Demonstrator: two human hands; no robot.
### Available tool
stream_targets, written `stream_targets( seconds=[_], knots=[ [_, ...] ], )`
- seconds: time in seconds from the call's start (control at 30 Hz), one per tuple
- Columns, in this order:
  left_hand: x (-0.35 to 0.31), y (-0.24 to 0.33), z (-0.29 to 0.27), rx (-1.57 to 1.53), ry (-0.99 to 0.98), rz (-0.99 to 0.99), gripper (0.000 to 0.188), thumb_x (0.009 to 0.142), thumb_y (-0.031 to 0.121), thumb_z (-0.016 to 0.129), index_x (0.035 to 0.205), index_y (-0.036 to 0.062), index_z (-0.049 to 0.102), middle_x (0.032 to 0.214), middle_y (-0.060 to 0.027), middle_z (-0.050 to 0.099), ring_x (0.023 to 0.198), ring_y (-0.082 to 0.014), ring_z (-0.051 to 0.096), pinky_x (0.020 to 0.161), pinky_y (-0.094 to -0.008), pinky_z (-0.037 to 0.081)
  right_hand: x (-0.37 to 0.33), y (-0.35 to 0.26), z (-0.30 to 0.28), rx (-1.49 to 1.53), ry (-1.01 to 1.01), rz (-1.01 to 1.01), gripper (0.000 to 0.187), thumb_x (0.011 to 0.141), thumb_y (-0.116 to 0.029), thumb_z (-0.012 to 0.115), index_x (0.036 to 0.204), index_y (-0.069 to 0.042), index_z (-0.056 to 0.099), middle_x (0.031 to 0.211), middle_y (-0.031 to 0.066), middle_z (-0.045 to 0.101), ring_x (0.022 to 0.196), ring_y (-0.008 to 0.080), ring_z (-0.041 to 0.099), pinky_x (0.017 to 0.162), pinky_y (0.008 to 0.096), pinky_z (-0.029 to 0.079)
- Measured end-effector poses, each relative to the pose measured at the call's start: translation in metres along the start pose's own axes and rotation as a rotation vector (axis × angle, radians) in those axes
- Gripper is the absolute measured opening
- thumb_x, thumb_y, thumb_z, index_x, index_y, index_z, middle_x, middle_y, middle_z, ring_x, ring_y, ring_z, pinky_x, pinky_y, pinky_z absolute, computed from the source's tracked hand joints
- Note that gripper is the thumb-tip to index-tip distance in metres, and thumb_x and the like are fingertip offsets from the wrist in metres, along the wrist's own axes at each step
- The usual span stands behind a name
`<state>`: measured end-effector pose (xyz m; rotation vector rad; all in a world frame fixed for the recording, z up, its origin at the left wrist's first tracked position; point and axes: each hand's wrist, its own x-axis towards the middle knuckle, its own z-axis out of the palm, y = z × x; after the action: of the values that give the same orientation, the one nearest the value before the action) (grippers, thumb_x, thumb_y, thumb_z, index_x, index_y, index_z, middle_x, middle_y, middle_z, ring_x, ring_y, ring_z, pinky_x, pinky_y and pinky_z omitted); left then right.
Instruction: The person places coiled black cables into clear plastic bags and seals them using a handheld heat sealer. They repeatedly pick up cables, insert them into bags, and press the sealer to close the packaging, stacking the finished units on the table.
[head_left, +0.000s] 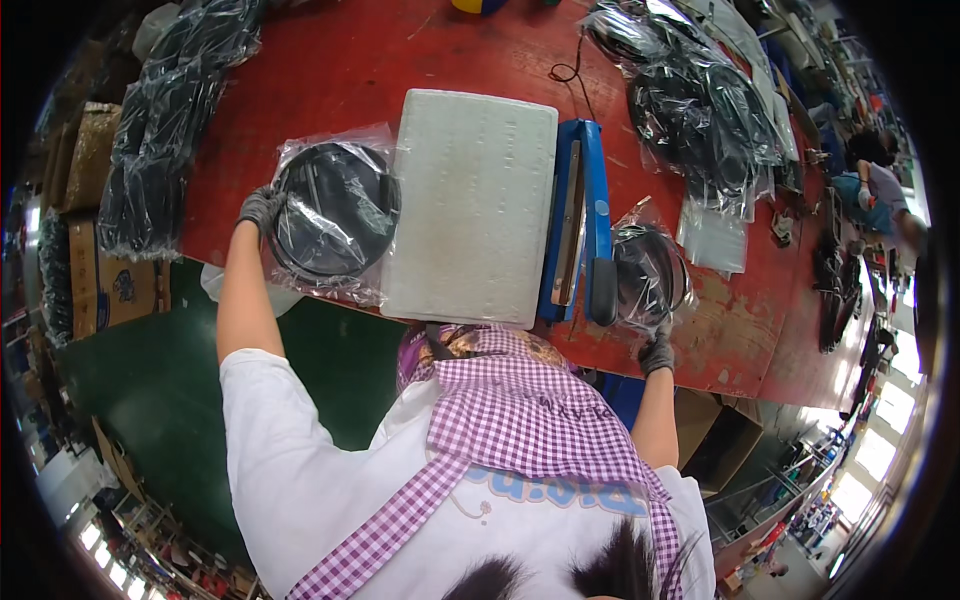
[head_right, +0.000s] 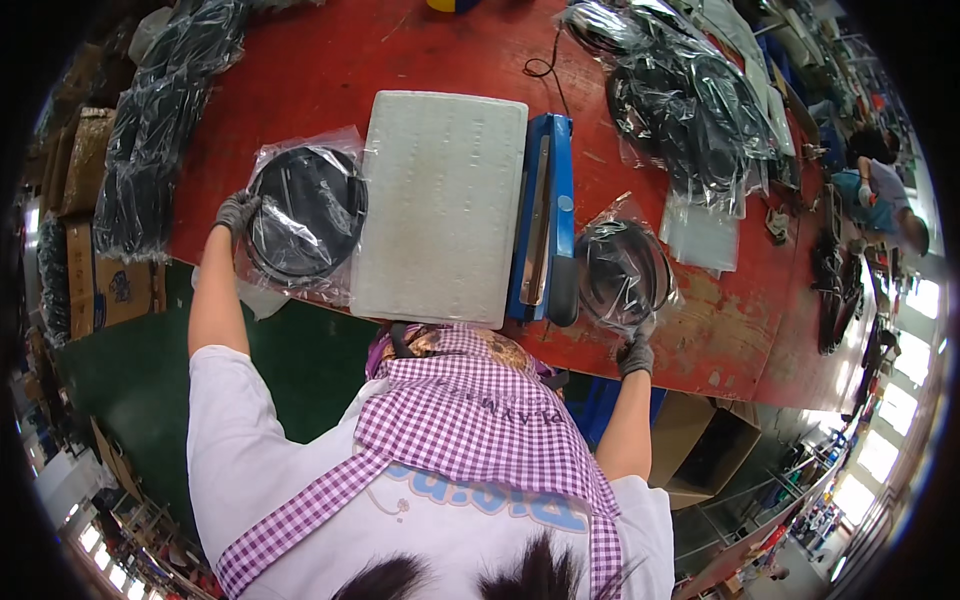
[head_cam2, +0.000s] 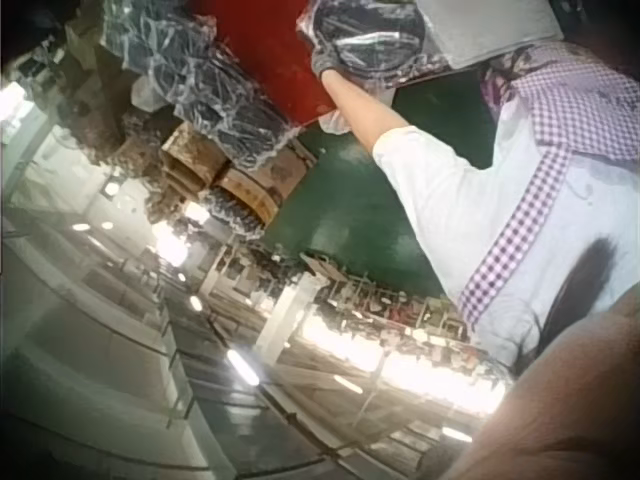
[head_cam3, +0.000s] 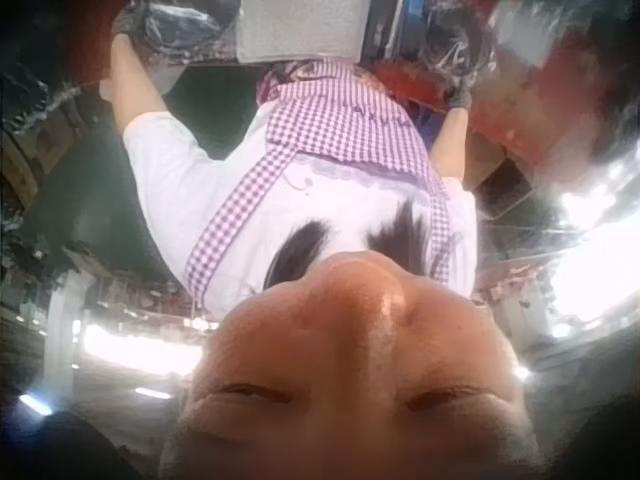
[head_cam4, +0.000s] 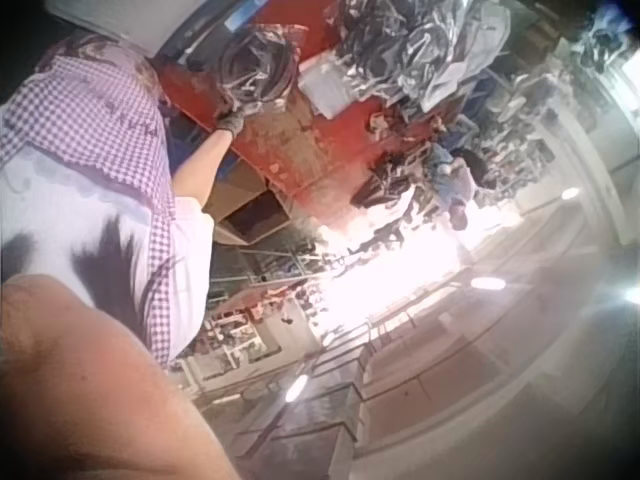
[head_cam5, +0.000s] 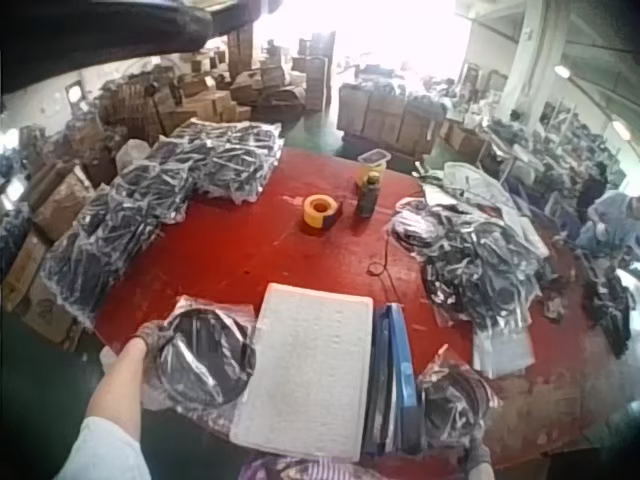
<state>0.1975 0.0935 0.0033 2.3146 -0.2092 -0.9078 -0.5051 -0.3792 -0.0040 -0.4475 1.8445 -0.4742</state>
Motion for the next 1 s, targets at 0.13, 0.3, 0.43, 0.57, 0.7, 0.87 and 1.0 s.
stream_targets(
  seconds=[0.13,0.3,0.43,0.57,0.7,0.87,1.0],
  knots=[
    [-0.014,0.055,0.052,0.593,0.538,0.018,0.035,0.073,0.028,0.057,0.099,0.0049,0.055,0.103,-0.0165,0.055,0.098,-0.0293,0.051,0.083,-0.0364,0.04,-0.064,-0.072,0.013,0.037,-0.074,-0.531,0.032,0.079,-0.04,0.055,0.062,-0.014,0.044,0.051,-0.0039,0.038,0.04,0.0085,0.037,0.035,0.0229,0.029],
    [-0.083,0.159,0.142,0.466,0.558,0.566,0.036,0.078,0.03,0.051,0.107,0.0082,0.052,0.102,-0.013,0.056,0.094,-0.024,0.053,0.081,-0.0328,0.041,-0.231,-0.137,0.091,0.03,-0.226,-1.124,0.027,0.081,-0.037,0.053,0.076,-0.01,0.053,0.055,-0.0055,0.04,0.048,0.0041,0.038,0.042,0.0197,0.031],
    [-0.149,0.191,0.247,-0.954,-1.112,0.172,0.046,0.078,0.031,0.055,0.113,0.0019,0.047,0.107,-0.0112,0.053,0.095,-0.0242,0.052,0.082,-0.0411,0.043,-0.328,-0.138,0.12,0.155,-0.458,-1.3,0.026,0.083,-0.032,0.049,0.074,-0.008,0.053,0.059,-0.0026,0.048,0.049,0.0078,0.044,0.047,0.0226,0.037],
    [-0.229,0.242,0.275,-1.121,-1.466,-0.22,0.07,0.075,0.062,0.039,0.115,0.0052,0.043,0.111,-0.0104,0.049,0.101,-0.0239,0.048,0.088,-0.0407,0.038,-0.377,-0.116,0.098,0.246,-0.678,-1.199,0.024,0.085,-0.026,0.046,0.076,-0.006,0.054,0.064,0.0,0.053,0.052,0.011,0.05,0.051,0.0241,0.041],
    [-0.247,0.261,0.238,-1.503,-1.391,-0.148,0.069,0.078,0.058,0.037,0.126,0.0095,0.03,0.124,-0.0095,0.038,0.114,-0.0276,0.035,0.094,-0.0442,0.031,-0.376,-0.098,0.076,0.094,-0.929,-0.871,0.022,0.085,-0.023,0.047,0.077,-0.005,0.057,0.065,0.0,0.054,0.054,0.0108,0.051,0.049,0.0232,0.04],
    [-0.178,0.168,0.21,-1.186,-0.886,-0.111,0.039,0.081,0.018,0.054,0.117,0.0064,0.043,0.106,-0.0081,0.054,0.093,-0.0191,0.054,0.082,-0.0342,0.045,-0.311,-0.044,0.089,-0.66,-0.822,-0.548,0.03,0.083,-0.028,0.052,0.07,-0.001,0.056,0.058,-0.003,0.045,0.053,0.006,0.04,0.047,0.0244,0.033],
    [-0.149,0.155,0.208,-0.935,-0.827,-0.136,0.036,0.08,0.016,0.056,0.113,0.0049,0.046,0.098,-0.0066,0.058,0.088,-0.0167,0.056,0.077,-0.0308,0.048,-0.23,0.039,0.087,-0.659,-0.838,-0.521,0.033,0.082,-0.031,0.053,0.073,0.001,0.058,0.058,-0.0003,0.049,0.052,0.0082,0.039,0.049,0.0259,0.035]
  ],
)
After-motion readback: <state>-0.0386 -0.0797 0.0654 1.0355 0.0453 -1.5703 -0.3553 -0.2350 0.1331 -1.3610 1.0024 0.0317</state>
